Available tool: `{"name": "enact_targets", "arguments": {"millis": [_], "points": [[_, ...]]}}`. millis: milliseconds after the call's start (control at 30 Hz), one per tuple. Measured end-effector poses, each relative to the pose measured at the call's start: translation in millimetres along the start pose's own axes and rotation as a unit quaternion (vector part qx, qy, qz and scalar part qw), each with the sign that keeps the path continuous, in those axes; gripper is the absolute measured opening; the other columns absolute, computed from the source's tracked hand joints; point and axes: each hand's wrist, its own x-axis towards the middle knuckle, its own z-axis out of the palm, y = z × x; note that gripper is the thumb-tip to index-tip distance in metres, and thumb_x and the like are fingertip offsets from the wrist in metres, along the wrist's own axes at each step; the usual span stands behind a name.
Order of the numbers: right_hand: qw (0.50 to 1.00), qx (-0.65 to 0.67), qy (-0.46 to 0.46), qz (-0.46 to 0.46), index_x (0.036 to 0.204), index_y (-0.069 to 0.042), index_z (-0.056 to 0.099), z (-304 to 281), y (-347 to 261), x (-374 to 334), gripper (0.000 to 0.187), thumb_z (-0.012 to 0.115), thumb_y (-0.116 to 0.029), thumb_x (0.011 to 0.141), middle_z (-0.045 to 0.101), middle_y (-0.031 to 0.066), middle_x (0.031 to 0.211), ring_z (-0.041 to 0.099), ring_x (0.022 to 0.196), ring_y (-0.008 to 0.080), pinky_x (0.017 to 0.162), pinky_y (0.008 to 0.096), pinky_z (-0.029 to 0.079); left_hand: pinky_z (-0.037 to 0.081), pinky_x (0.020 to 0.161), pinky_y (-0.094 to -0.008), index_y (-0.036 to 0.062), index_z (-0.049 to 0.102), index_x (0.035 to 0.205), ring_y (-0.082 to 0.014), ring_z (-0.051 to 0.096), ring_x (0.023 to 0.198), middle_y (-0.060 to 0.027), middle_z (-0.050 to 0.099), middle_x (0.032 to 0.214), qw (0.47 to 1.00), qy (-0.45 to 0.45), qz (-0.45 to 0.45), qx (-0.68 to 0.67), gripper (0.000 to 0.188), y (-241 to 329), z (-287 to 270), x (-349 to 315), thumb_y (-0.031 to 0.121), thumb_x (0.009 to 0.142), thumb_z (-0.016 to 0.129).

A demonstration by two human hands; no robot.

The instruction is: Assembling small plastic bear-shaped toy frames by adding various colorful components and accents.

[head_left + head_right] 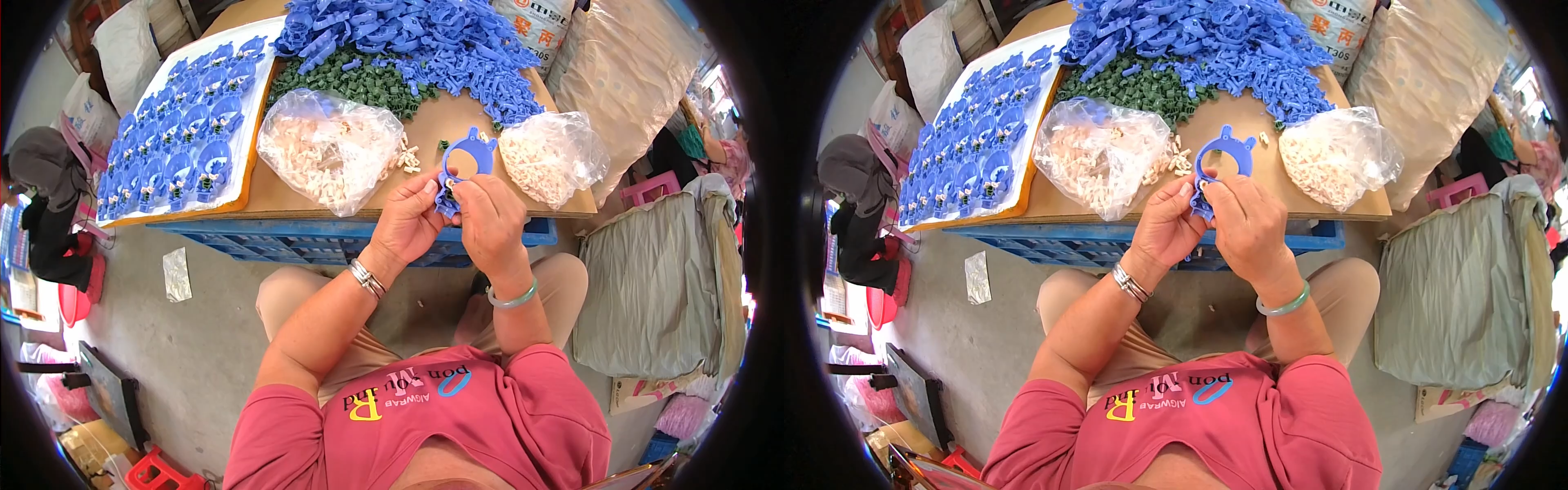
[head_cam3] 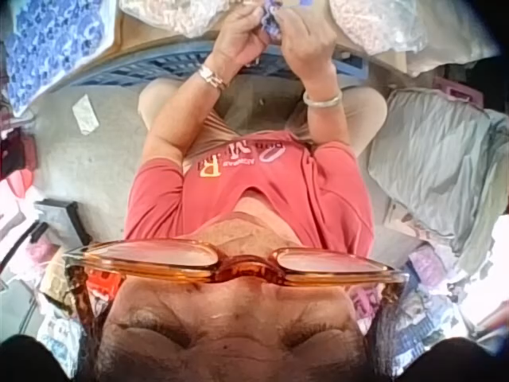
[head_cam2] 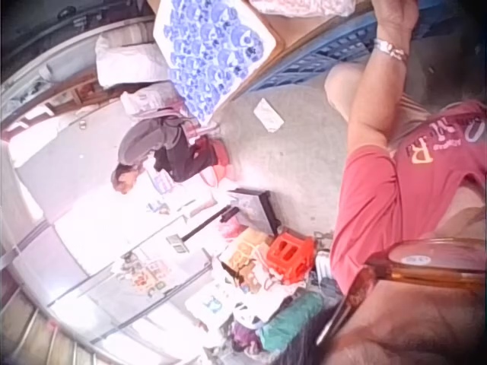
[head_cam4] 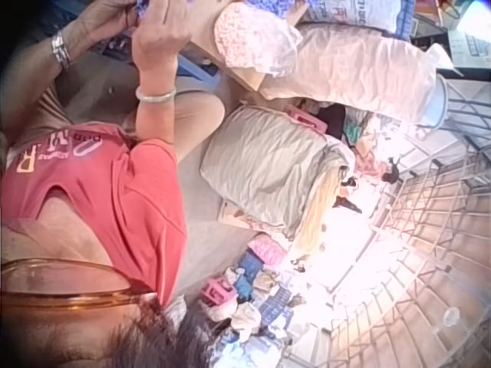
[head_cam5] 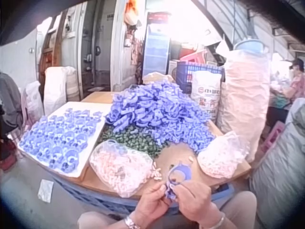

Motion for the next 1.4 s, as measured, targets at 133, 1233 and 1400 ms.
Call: {"name": "enact_targets", "arguments": {"millis": [133, 1233, 1400], "points": [[1.0, -0.01, -0.017, 0.003, 0.082, -0.001, 0.054, -2, -3, 5, 0.019, 0.056, 0.001, 0.063, 0.052, 0.0092, 0.074, 0.053, 0.062, 0.0238, 0.052, 0.0323, 0.043, 0.049, 0.076, -0.0314, -0.0006, 0.048, 0.116, -0.0149, 0.057, 0.09, -0.0073, 0.057, 0.104, 1.0, 0.0, -0.002, 0.001, 0.03, -1, -2, 0, 0.012, 0.089, 0.045], [0.957, 0.186, 0.029, 0.223, 0.078, 0.001, 0.058, 3, -14, 1, 0.009, 0.062, 0.004, 0.071, 0.058, 0.0112, 0.072, 0.056, 0.059, 0.0185, 0.052, 0.0263, 0.044, 0.046, 0.082, -0.0301, 0.0016, 0.049, 0.116, -0.0164, 0.054, 0.098, -0.0091, 0.055, 0.108, 0.999, 0.026, 0.026, 0.015, 0.029, -2, 1, 0, 0.006, 0.087, 0.046], [0.956, 0.19, 0.012, 0.225, 0.078, 0.001, 0.058, -1, -9, 0, 0.009, 0.061, 0.004, 0.071, 0.056, 0.0106, 0.07, 0.055, 0.057, 0.0185, 0.051, 0.0269, 0.044, 0.047, 0.073, -0.0274, 0.0014, 0.049, 0.116, -0.014, 0.056, 0.089, -0.0069, 0.057, 0.103, 0.996, 0.059, 0.007, 0.066, 0.029, -1, 5, 0, 0.009, 0.088, 0.046]]}}
